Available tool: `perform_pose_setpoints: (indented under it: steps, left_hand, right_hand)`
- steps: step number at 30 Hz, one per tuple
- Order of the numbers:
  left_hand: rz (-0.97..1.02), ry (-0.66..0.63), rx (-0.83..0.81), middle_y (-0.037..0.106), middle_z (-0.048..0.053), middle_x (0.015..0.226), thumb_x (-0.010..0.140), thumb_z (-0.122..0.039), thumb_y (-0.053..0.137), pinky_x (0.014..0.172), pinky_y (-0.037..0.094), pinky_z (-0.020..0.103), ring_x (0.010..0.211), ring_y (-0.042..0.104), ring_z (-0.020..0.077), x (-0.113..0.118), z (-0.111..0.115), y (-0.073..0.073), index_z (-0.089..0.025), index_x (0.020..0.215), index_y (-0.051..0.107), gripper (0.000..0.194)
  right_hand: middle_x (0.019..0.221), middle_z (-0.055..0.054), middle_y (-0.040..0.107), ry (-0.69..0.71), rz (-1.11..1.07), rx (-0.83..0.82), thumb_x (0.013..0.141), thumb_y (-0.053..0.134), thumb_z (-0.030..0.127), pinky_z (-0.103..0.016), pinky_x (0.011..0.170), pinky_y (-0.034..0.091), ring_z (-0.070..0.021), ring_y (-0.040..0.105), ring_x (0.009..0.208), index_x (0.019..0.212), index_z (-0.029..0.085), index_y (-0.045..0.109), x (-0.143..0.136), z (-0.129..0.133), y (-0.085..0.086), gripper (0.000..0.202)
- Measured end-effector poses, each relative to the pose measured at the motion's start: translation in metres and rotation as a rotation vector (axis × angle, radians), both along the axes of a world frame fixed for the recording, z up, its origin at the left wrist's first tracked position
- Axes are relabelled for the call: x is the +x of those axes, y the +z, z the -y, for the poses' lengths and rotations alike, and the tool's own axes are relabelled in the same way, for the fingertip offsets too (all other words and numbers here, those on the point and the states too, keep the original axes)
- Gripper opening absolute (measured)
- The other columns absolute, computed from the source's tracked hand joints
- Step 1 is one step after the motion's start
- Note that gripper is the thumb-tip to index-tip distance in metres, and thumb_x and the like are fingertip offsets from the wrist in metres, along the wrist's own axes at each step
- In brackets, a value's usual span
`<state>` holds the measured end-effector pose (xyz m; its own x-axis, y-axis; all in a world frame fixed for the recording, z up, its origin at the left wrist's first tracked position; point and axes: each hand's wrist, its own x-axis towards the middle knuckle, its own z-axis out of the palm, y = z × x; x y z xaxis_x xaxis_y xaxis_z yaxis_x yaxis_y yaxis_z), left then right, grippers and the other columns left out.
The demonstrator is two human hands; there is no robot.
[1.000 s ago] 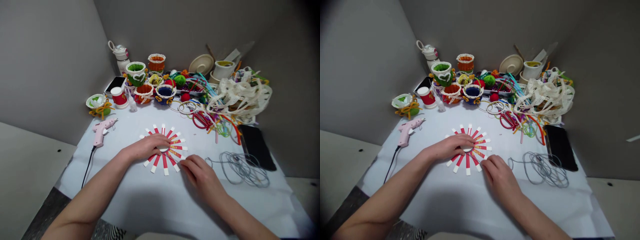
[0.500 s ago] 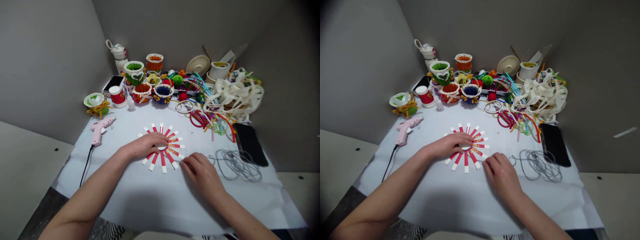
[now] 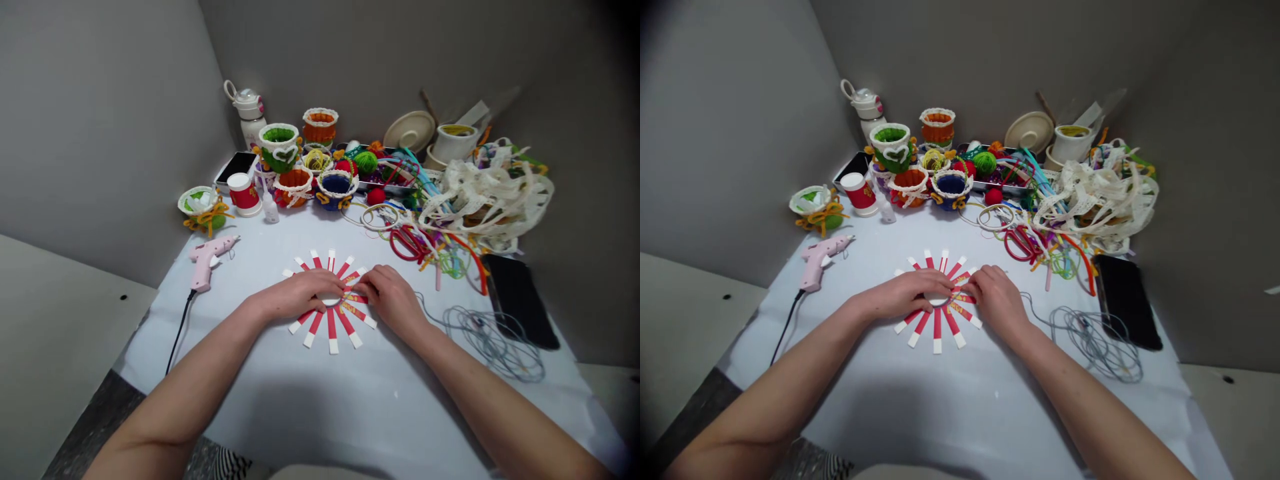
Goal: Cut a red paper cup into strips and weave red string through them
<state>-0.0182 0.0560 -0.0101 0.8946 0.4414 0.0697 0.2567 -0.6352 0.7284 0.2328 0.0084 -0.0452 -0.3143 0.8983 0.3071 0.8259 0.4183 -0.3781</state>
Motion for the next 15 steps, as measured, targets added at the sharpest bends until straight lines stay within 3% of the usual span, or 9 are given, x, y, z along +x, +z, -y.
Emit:
perform_pose_setpoints:
  steps: [11,15]
  left_hand:
    - [-0.001,-0.016,-0.003,0.065,0.007,0.137,0.087,0.003,0.059,0.116,0.044,0.042,0.133,0.055,0.0201,0.0005,-0.0001,0.0009,-0.025,0.124,0.067,0.047]
    - [-0.027,0.023,-0.018,0.050,0.009,0.152,0.090,-0.004,0.062,0.118,0.040,0.045,0.141,0.048,0.0232,-0.0015,0.0036,0.0040,-0.025,0.125,0.066,0.041]
  right_hand:
    - [0.081,-0.006,0.062,-0.025,-0.045,-0.005,0.103,0.053,0.033,-0.034,0.073,0.042,-0.0222,0.055,0.081,0.083,0.019,0.062,-0.0036,-0.0031,-0.0017,0.026]
    - [0.082,-0.006,0.062,-0.006,-0.043,-0.006,0.104,0.052,0.034,-0.034,0.074,0.041,-0.0218,0.054,0.080,0.084,0.019,0.062,-0.0015,-0.0026,-0.0045,0.027]
